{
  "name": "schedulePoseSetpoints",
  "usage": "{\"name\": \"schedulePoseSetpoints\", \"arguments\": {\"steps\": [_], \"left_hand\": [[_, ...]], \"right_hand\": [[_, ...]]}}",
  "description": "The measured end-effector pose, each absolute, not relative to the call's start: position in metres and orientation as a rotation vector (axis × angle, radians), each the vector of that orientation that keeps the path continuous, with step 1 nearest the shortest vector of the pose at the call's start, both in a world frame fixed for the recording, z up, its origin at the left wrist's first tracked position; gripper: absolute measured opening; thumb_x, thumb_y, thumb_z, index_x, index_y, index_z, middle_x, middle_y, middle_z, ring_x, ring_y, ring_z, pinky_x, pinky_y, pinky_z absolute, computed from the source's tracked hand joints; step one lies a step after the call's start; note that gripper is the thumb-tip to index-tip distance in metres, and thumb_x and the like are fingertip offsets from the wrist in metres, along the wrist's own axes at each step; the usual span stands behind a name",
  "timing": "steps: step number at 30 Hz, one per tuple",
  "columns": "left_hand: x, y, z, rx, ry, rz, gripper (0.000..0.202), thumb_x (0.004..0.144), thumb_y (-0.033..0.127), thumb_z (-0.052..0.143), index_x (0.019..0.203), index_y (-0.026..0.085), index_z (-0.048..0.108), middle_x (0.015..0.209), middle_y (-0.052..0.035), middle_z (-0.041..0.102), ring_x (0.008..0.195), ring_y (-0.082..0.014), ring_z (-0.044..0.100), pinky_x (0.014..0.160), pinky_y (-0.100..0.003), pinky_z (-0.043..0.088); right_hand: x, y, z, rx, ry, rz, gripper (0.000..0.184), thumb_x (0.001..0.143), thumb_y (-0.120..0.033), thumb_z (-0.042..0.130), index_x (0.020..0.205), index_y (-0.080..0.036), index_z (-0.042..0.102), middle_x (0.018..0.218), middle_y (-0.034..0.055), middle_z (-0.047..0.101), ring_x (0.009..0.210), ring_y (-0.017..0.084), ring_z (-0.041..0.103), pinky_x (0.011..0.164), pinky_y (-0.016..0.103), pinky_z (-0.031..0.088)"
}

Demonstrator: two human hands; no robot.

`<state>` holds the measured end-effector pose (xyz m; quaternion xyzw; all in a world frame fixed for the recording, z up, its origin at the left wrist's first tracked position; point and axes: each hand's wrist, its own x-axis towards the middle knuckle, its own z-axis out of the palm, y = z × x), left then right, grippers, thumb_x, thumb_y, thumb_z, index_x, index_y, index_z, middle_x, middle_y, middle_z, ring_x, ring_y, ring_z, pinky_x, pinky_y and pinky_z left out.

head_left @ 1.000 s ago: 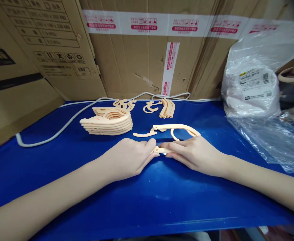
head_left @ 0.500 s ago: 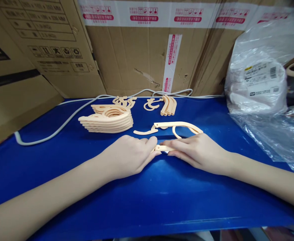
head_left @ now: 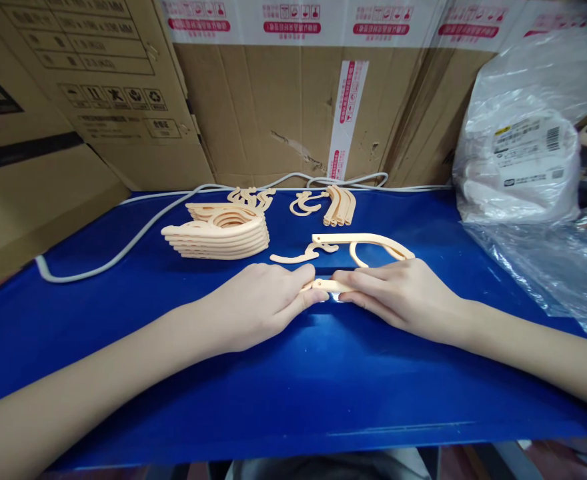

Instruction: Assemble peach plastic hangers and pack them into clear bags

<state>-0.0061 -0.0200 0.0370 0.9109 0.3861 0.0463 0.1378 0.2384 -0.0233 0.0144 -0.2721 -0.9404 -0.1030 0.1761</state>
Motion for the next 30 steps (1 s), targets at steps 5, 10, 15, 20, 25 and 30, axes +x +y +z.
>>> {"name": "schedulePoseSetpoints", "arguments": {"steps": [5, 10, 15, 20, 25, 30], "left_hand": [[-0.0078, -0.0180, 0.0387, 2.448, 1.023, 0.319, 0.043, 0.108, 0.040, 0.028, 0.080, 0.019, 0.053, 0.080, 0.0023, 0.062, 0.074, -0.0137, 0.058, 0.071, -0.026, 0.040], [-0.0075, -0.0185, 0.0339, 2.573, 1.110, 0.241, 0.037, 0.105, 0.046, 0.037, 0.082, 0.020, 0.051, 0.071, 0.0020, 0.060, 0.063, -0.0158, 0.056, 0.058, -0.026, 0.034], [-0.0059, -0.0174, 0.0311, 2.651, 1.110, 0.225, 0.034, 0.102, 0.048, 0.045, 0.081, 0.021, 0.046, 0.066, 0.0028, 0.057, 0.058, -0.0168, 0.055, 0.055, -0.026, 0.030], [-0.0063, -0.0175, 0.0308, 2.660, 1.089, 0.233, 0.035, 0.104, 0.048, 0.039, 0.082, 0.021, 0.046, 0.067, 0.0024, 0.058, 0.058, -0.0167, 0.056, 0.055, -0.026, 0.031], [-0.0045, -0.0201, 0.0331, 2.711, 1.071, 0.196, 0.034, 0.105, 0.044, 0.037, 0.081, 0.021, 0.046, 0.065, 0.0026, 0.058, 0.056, -0.0160, 0.057, 0.052, -0.026, 0.031], [-0.0018, -0.0235, 0.0325, 2.942, 1.158, 0.071, 0.031, 0.106, 0.041, 0.035, 0.086, 0.020, 0.047, 0.063, 0.0013, 0.061, 0.054, -0.0177, 0.060, 0.048, -0.026, 0.030]], "right_hand": [[0.2385, -0.0236, 0.0151, -0.748, -2.600, -0.507, 0.034, 0.107, -0.032, 0.038, 0.112, -0.019, 0.068, 0.076, 0.0003, 0.076, 0.059, 0.012, 0.069, 0.052, 0.026, 0.040], [0.2426, -0.0199, 0.0149, -0.769, -2.645, -0.380, 0.032, 0.106, -0.033, 0.040, 0.118, -0.019, 0.066, 0.087, 0.0013, 0.078, 0.067, 0.014, 0.072, 0.056, 0.025, 0.044], [0.2445, -0.0189, 0.0139, -0.777, -2.680, -0.340, 0.036, 0.107, -0.035, 0.036, 0.127, -0.020, 0.064, 0.086, 0.0015, 0.078, 0.069, 0.013, 0.073, 0.058, 0.023, 0.045], [0.2425, -0.0206, 0.0161, -0.738, -2.681, -0.388, 0.036, 0.107, -0.032, 0.039, 0.127, -0.018, 0.065, 0.085, 0.0017, 0.077, 0.064, 0.013, 0.071, 0.055, 0.025, 0.045], [0.2431, -0.0219, 0.0160, -0.742, -2.695, -0.375, 0.036, 0.106, -0.032, 0.040, 0.130, -0.019, 0.064, 0.088, 0.0025, 0.078, 0.064, 0.013, 0.071, 0.056, 0.025, 0.045], [0.2447, -0.0223, 0.0148, -0.770, -2.702, -0.274, 0.037, 0.107, -0.033, 0.038, 0.130, -0.021, 0.064, 0.094, 0.0043, 0.079, 0.070, 0.015, 0.074, 0.060, 0.024, 0.048]]}}
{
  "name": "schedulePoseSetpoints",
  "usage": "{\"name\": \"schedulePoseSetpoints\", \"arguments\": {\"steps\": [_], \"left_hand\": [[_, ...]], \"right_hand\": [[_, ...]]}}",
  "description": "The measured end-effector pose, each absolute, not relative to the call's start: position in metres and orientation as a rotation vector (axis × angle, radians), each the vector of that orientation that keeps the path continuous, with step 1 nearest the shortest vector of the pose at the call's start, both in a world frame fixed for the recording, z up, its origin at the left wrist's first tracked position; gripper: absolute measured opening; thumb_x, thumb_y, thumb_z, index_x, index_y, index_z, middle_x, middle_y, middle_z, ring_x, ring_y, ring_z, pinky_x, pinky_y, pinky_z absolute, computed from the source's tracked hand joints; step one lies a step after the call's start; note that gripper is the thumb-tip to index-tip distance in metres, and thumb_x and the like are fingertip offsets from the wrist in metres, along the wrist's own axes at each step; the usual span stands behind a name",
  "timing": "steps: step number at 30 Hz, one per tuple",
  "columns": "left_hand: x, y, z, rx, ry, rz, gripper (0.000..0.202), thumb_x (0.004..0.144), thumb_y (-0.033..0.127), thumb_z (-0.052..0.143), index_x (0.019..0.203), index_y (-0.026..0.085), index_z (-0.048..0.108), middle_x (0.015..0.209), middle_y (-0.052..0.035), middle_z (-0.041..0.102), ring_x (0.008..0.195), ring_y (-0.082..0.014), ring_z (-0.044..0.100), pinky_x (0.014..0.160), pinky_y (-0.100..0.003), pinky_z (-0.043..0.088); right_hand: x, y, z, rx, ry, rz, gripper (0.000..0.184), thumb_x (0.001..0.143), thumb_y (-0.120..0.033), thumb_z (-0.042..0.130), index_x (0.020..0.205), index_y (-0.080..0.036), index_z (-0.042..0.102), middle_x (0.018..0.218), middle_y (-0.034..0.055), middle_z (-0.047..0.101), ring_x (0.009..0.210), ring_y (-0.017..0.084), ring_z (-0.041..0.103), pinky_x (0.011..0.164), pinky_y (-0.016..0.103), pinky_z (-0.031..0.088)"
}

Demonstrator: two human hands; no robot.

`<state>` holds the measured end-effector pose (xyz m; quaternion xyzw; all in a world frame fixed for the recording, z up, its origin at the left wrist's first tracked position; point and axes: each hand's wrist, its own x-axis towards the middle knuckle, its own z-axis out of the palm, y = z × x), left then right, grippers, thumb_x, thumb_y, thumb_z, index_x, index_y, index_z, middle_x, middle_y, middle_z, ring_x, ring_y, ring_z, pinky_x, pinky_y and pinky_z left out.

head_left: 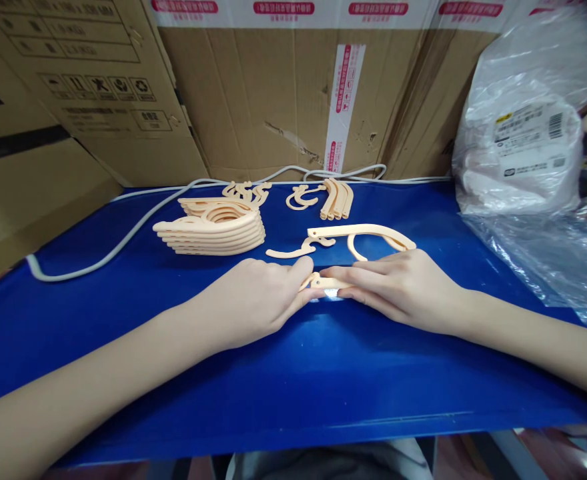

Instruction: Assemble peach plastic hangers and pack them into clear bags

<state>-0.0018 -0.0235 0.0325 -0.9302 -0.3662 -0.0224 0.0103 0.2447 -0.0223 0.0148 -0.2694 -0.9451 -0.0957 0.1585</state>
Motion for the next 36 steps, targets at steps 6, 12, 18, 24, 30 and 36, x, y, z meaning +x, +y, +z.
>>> {"name": "schedulePoseSetpoints", "arguments": {"steps": [6, 12, 18, 24, 30, 36], "left_hand": [[-0.0025, -0.0266, 0.0281, -2.600, -0.859, -0.132, 0.037, 0.107, 0.035, 0.026, 0.083, 0.019, 0.049, 0.061, -0.0014, 0.059, 0.049, -0.0180, 0.061, 0.042, -0.027, 0.024], [-0.0034, -0.0301, 0.0281, -2.457, -0.677, -0.202, 0.039, 0.106, 0.027, 0.024, 0.078, 0.019, 0.050, 0.062, -0.0038, 0.060, 0.049, -0.0188, 0.062, 0.042, -0.029, 0.027], [-0.0043, -0.0273, 0.0263, -2.417, -0.601, -0.307, 0.029, 0.101, 0.025, 0.034, 0.080, 0.018, 0.053, 0.064, -0.0043, 0.061, 0.053, -0.0204, 0.063, 0.044, -0.031, 0.033], [-0.0033, -0.0276, 0.0296, -2.393, -0.561, -0.303, 0.033, 0.101, 0.025, 0.033, 0.076, 0.019, 0.052, 0.062, -0.0029, 0.059, 0.051, -0.0190, 0.060, 0.045, -0.031, 0.031], [-0.0030, -0.0274, 0.0287, -2.408, -0.561, -0.344, 0.029, 0.101, 0.024, 0.035, 0.078, 0.018, 0.054, 0.065, -0.0045, 0.062, 0.054, -0.0193, 0.062, 0.046, -0.031, 0.031], [-0.0038, -0.0246, 0.0246, -2.591, -0.671, -0.424, 0.030, 0.102, 0.027, 0.036, 0.075, 0.020, 0.048, 0.056, 0.0027, 0.056, 0.047, -0.0138, 0.055, 0.045, -0.028, 0.025]], "right_hand": [[0.2446, -0.0223, 0.0169, -0.807, -2.708, -0.068, 0.035, 0.105, -0.030, 0.042, 0.133, -0.021, 0.061, 0.100, 0.0038, 0.079, 0.076, 0.016, 0.075, 0.064, 0.025, 0.050], [0.2439, -0.0224, 0.0203, -0.797, -2.703, 0.085, 0.034, 0.104, -0.030, 0.044, 0.130, -0.022, 0.064, 0.097, 0.0021, 0.079, 0.074, 0.014, 0.071, 0.066, 0.024, 0.048], [0.2451, -0.0195, 0.0206, -0.789, -2.708, 0.169, 0.034, 0.104, -0.030, 0.044, 0.131, -0.022, 0.063, 0.101, 0.0011, 0.078, 0.077, 0.015, 0.069, 0.071, 0.026, 0.048], [0.2469, -0.0183, 0.0218, -0.787, -2.715, 0.281, 0.033, 0.104, -0.030, 0.044, 0.130, -0.023, 0.064, 0.111, 0.0007, 0.077, 0.082, 0.014, 0.070, 0.076, 0.026, 0.048], [0.2470, -0.0179, 0.0201, -0.756, -2.720, 0.108, 0.034, 0.105, -0.031, 0.043, 0.130, -0.023, 0.064, 0.098, 0.0006, 0.079, 0.072, 0.014, 0.068, 0.069, 0.027, 0.045], [0.2462, -0.0173, 0.0164, -0.759, -2.729, -0.009, 0.034, 0.105, -0.032, 0.042, 0.126, -0.021, 0.066, 0.088, 0.0017, 0.079, 0.065, 0.014, 0.068, 0.061, 0.025, 0.042]]}}
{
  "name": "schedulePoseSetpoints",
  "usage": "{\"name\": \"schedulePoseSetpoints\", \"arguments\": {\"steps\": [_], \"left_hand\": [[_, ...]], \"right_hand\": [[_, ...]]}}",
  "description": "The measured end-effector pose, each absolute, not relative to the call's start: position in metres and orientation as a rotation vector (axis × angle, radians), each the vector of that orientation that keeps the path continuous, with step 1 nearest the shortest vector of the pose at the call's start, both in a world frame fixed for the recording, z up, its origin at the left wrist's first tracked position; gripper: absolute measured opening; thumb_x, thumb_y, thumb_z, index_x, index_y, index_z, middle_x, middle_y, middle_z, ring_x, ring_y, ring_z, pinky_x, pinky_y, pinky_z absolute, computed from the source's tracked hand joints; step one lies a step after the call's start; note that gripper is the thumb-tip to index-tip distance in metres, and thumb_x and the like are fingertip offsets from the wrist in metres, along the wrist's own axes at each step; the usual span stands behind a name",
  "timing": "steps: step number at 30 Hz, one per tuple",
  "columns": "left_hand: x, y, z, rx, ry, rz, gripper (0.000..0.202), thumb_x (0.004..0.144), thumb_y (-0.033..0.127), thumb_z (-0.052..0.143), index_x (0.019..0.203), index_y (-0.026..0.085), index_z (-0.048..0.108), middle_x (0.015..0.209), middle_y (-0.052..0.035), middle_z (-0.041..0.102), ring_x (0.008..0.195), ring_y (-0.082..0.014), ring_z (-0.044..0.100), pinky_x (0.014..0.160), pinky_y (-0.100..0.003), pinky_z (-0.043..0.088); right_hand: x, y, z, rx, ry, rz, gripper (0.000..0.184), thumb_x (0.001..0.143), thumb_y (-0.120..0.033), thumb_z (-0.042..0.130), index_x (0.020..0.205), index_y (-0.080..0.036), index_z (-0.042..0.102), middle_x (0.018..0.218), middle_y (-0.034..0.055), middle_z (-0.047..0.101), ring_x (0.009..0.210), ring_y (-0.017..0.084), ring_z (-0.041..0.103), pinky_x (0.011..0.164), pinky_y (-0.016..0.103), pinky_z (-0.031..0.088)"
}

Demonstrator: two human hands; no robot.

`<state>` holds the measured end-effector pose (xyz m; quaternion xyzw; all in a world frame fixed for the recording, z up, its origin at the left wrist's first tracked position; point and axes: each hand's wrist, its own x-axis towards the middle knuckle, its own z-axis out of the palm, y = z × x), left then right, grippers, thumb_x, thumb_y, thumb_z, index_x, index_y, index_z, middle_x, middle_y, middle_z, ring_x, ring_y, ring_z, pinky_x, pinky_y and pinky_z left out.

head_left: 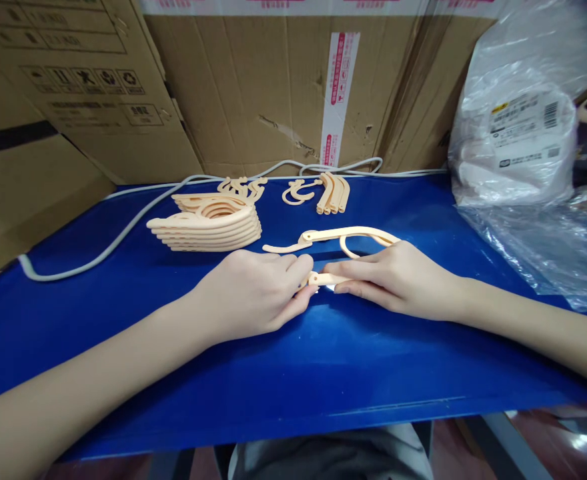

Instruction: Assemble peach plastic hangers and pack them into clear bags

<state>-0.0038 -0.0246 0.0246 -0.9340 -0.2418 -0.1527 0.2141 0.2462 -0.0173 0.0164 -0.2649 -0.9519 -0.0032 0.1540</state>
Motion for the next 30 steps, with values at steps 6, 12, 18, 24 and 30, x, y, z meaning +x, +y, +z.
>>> {"name": "schedulePoseSetpoints", "arguments": {"steps": [6, 12, 18, 24, 30], "left_hand": [[-0.0051, -0.0215, 0.0212, -2.676, -0.701, -0.465, 0.027, 0.099, 0.029, 0.042, 0.074, 0.020, 0.046, 0.055, 0.0044, 0.054, 0.047, -0.0126, 0.056, 0.045, -0.028, 0.024], [-0.0055, -0.0232, 0.0233, -2.707, -0.677, -0.490, 0.026, 0.098, 0.025, 0.043, 0.072, 0.020, 0.046, 0.054, 0.0056, 0.053, 0.046, -0.0112, 0.056, 0.044, -0.027, 0.024], [-0.0054, -0.0231, 0.0231, -2.727, -0.697, -0.507, 0.027, 0.097, 0.023, 0.042, 0.070, 0.020, 0.045, 0.052, 0.0067, 0.048, 0.043, -0.0099, 0.052, 0.043, -0.027, 0.023], [-0.0047, -0.0232, 0.0221, -2.761, -0.702, -0.492, 0.025, 0.096, 0.022, 0.045, 0.071, 0.019, 0.045, 0.054, 0.0065, 0.049, 0.043, -0.0099, 0.052, 0.043, -0.026, 0.024], [-0.0032, -0.0244, 0.0236, -2.746, -0.698, -0.486, 0.026, 0.099, 0.024, 0.041, 0.075, 0.019, 0.050, 0.055, 0.0061, 0.052, 0.045, -0.0113, 0.056, 0.043, -0.027, 0.026]], "right_hand": [[0.2455, -0.0189, 0.0149, -0.724, -2.736, -0.031, 0.034, 0.105, -0.029, 0.042, 0.130, -0.020, 0.064, 0.091, 0.0030, 0.079, 0.069, 0.015, 0.070, 0.061, 0.026, 0.043], [0.2456, -0.0200, 0.0135, -0.722, -2.743, -0.054, 0.035, 0.105, -0.030, 0.042, 0.131, -0.020, 0.064, 0.084, 0.0025, 0.078, 0.065, 0.016, 0.069, 0.057, 0.026, 0.042], [0.2463, -0.0195, 0.0131, -0.739, -2.745, -0.027, 0.035, 0.105, -0.029, 0.042, 0.132, -0.021, 0.063, 0.093, 0.0037, 0.079, 0.067, 0.015, 0.070, 0.058, 0.027, 0.043], [0.2466, -0.0196, 0.0125, -0.750, -2.744, -0.059, 0.036, 0.105, -0.031, 0.042, 0.132, -0.023, 0.063, 0.090, 0.0032, 0.079, 0.066, 0.016, 0.070, 0.057, 0.027, 0.042], [0.2450, -0.0199, 0.0128, -0.735, -2.751, -0.050, 0.035, 0.105, -0.030, 0.041, 0.131, -0.021, 0.063, 0.088, 0.0023, 0.078, 0.066, 0.015, 0.069, 0.058, 0.027, 0.041]]}}
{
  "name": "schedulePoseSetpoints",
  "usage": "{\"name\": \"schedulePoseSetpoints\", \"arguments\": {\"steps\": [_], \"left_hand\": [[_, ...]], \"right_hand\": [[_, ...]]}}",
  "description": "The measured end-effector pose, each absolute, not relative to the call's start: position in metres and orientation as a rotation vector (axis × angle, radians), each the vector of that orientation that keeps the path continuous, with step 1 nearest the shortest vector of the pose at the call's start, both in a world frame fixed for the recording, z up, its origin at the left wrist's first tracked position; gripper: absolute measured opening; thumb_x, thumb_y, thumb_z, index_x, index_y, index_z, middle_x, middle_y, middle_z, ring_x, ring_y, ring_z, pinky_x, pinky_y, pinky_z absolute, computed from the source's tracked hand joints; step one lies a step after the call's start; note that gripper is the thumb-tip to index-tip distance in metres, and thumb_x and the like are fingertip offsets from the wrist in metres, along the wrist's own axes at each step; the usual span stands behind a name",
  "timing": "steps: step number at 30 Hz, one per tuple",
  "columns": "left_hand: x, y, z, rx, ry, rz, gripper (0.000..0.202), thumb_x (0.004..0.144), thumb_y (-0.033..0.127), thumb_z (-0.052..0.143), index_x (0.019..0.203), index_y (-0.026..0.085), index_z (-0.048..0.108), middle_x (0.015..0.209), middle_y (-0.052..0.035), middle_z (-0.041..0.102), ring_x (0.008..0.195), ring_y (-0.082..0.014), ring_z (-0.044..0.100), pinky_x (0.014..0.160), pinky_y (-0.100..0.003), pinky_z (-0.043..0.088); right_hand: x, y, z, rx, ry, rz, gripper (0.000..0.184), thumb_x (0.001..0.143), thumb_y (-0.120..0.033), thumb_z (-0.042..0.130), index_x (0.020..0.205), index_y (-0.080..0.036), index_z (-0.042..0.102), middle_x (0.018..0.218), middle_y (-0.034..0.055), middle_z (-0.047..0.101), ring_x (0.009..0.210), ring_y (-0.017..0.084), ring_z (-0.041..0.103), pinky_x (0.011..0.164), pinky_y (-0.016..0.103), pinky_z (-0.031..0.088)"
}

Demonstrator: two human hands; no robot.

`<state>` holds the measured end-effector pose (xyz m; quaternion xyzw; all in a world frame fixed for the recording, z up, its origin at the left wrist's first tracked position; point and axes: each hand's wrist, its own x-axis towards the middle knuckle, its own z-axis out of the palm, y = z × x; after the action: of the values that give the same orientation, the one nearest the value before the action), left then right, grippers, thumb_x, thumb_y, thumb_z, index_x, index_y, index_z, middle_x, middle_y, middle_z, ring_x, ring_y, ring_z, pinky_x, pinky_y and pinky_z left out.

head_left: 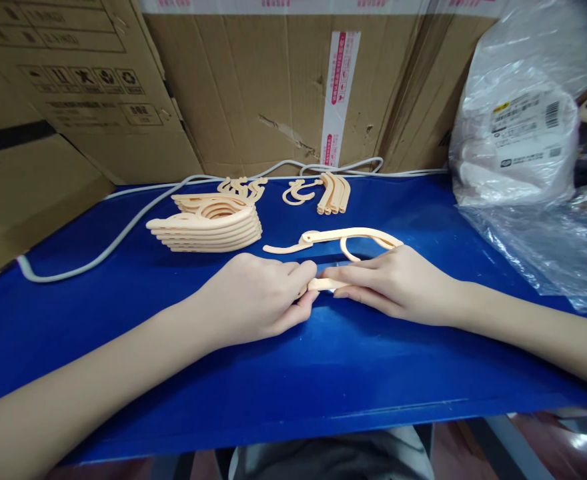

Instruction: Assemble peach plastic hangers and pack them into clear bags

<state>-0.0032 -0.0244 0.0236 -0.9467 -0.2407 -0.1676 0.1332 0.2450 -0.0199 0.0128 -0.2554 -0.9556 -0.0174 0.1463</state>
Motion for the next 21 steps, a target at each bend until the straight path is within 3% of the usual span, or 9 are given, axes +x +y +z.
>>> {"name": "schedulePoseSetpoints", "arguments": {"steps": [4, 9, 14, 21], "left_hand": [[-0.002, -0.026, 0.023, -2.744, -0.675, -0.450, 0.026, 0.103, 0.027, 0.038, 0.084, 0.018, 0.054, 0.061, 0.0040, 0.060, 0.051, -0.0135, 0.063, 0.044, -0.028, 0.030], [-0.002, -0.027, 0.023, -2.717, -0.644, -0.435, 0.030, 0.104, 0.028, 0.035, 0.081, 0.019, 0.051, 0.058, 0.0041, 0.057, 0.049, -0.0142, 0.061, 0.044, -0.029, 0.028], [-0.003, -0.027, 0.023, -2.759, -0.703, -0.418, 0.029, 0.105, 0.030, 0.036, 0.082, 0.019, 0.050, 0.060, 0.0022, 0.060, 0.050, -0.0151, 0.061, 0.044, -0.028, 0.026], [-0.006, -0.025, 0.025, -2.900, -0.824, -0.414, 0.028, 0.103, 0.031, 0.039, 0.079, 0.020, 0.047, 0.058, 0.0048, 0.057, 0.047, -0.0124, 0.056, 0.046, -0.025, 0.025]], "right_hand": [[0.244, -0.021, 0.012, -0.741, -2.770, -0.070, 0.036, 0.106, -0.032, 0.039, 0.131, -0.021, 0.062, 0.083, 0.0016, 0.077, 0.064, 0.015, 0.069, 0.058, 0.027, 0.040], [0.244, -0.021, 0.012, -0.727, -2.770, -0.060, 0.035, 0.106, -0.031, 0.039, 0.128, -0.020, 0.063, 0.082, 0.0016, 0.076, 0.065, 0.015, 0.069, 0.056, 0.028, 0.039], [0.243, -0.022, 0.017, -0.699, -2.692, -0.088, 0.031, 0.103, -0.032, 0.045, 0.122, -0.020, 0.067, 0.091, 0.0028, 0.077, 0.070, 0.015, 0.069, 0.065, 0.028, 0.044], [0.246, -0.019, 0.025, -0.690, -2.604, -0.229, 0.032, 0.103, -0.036, 0.046, 0.107, -0.017, 0.071, 0.079, 0.0036, 0.075, 0.069, 0.016, 0.065, 0.071, 0.033, 0.045]]}}
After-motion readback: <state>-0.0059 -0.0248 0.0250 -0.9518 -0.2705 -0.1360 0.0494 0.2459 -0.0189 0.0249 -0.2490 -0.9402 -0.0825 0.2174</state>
